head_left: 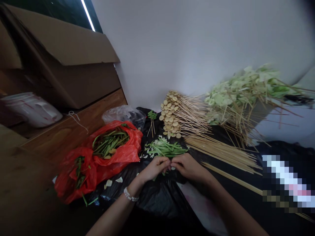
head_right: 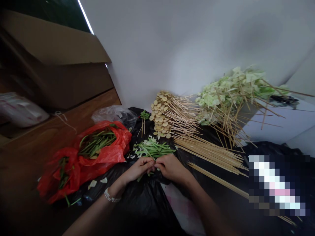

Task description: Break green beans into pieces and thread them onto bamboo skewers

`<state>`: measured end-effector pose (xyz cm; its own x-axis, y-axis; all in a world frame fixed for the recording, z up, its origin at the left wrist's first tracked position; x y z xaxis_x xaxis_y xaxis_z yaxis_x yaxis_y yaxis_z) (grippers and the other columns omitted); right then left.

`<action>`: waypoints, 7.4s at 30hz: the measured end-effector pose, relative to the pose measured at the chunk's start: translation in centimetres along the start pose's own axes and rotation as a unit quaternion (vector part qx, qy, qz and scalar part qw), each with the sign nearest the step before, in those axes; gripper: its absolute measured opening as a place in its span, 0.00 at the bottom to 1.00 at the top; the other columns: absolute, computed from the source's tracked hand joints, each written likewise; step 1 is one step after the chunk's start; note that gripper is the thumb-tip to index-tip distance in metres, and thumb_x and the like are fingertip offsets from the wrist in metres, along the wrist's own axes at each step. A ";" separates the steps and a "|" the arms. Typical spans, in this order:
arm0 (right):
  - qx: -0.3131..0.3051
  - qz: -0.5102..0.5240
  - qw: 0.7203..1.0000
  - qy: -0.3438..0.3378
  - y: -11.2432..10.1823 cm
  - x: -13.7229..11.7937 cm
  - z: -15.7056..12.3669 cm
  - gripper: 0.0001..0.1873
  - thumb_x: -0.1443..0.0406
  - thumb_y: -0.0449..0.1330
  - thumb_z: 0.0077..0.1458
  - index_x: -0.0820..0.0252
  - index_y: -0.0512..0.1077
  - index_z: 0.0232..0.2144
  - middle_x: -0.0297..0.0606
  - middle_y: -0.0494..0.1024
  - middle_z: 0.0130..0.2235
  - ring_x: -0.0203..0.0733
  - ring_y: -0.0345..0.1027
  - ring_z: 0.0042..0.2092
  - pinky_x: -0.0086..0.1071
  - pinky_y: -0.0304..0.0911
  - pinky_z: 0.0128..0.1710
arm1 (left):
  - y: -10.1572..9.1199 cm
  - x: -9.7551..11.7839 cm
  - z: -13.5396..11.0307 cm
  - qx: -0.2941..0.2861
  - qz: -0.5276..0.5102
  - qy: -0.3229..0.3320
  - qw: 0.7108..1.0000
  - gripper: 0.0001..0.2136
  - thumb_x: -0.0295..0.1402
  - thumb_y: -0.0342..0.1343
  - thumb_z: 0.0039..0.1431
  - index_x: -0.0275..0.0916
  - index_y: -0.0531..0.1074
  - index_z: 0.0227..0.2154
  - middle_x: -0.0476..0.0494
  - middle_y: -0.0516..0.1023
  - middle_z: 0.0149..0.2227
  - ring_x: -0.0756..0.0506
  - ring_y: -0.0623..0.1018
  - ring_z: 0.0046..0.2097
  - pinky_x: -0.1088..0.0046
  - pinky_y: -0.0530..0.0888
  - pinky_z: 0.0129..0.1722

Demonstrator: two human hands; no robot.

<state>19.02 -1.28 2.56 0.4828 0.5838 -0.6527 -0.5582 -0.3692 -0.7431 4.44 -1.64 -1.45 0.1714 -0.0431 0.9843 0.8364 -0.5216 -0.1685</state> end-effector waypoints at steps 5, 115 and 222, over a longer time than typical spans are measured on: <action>0.139 0.080 0.987 0.007 -0.2 -0.9 0.4 0.13 0.65 0.52 0.58 0.59 0.73 0.25 0.34 0.75 0.25 0.34 0.67 0.29 0.27 0.58 0.32 | -0.8 0.4 0.2 0.066 -0.132 0.004 0.989 0.21 0.49 0.51 0.57 0.33 0.70 0.25 0.51 0.66 0.18 0.56 0.56 0.18 0.79 0.49 0.17; 0.253 -0.062 0.961 -0.089 1.0 -0.9 0.8 0.17 0.65 0.47 0.63 0.56 0.67 0.51 0.39 0.75 0.47 0.42 0.64 0.50 0.39 0.55 0.51 | 0.6 -0.2 0.0 -0.047 -0.380 -0.122 0.916 0.23 0.51 0.48 0.58 0.32 0.69 0.27 0.48 0.68 0.20 0.59 0.54 0.14 0.82 0.48 0.12; 0.366 0.169 0.913 0.062 -2.5 1.9 -0.3 0.09 0.60 0.56 0.56 0.58 0.71 0.35 0.38 0.77 0.35 0.41 0.70 0.35 0.36 0.66 0.36 | -1.4 0.7 0.0 0.162 -0.020 0.021 0.986 0.16 0.44 0.57 0.54 0.33 0.73 0.27 0.52 0.66 0.21 0.54 0.62 0.22 0.78 0.59 0.24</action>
<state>21.48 0.55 3.10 0.2473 0.4236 -0.8714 -0.9688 0.0953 -0.2286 3.45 -0.93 -0.54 0.1189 -0.0658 0.9907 0.9659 -0.2235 -0.1307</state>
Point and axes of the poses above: each hand's wrist, its own z-axis towards the middle knuckle, its own y-axis out of the palm, x = y × z, the point moved 4 cm from there along z, towards the middle knuckle
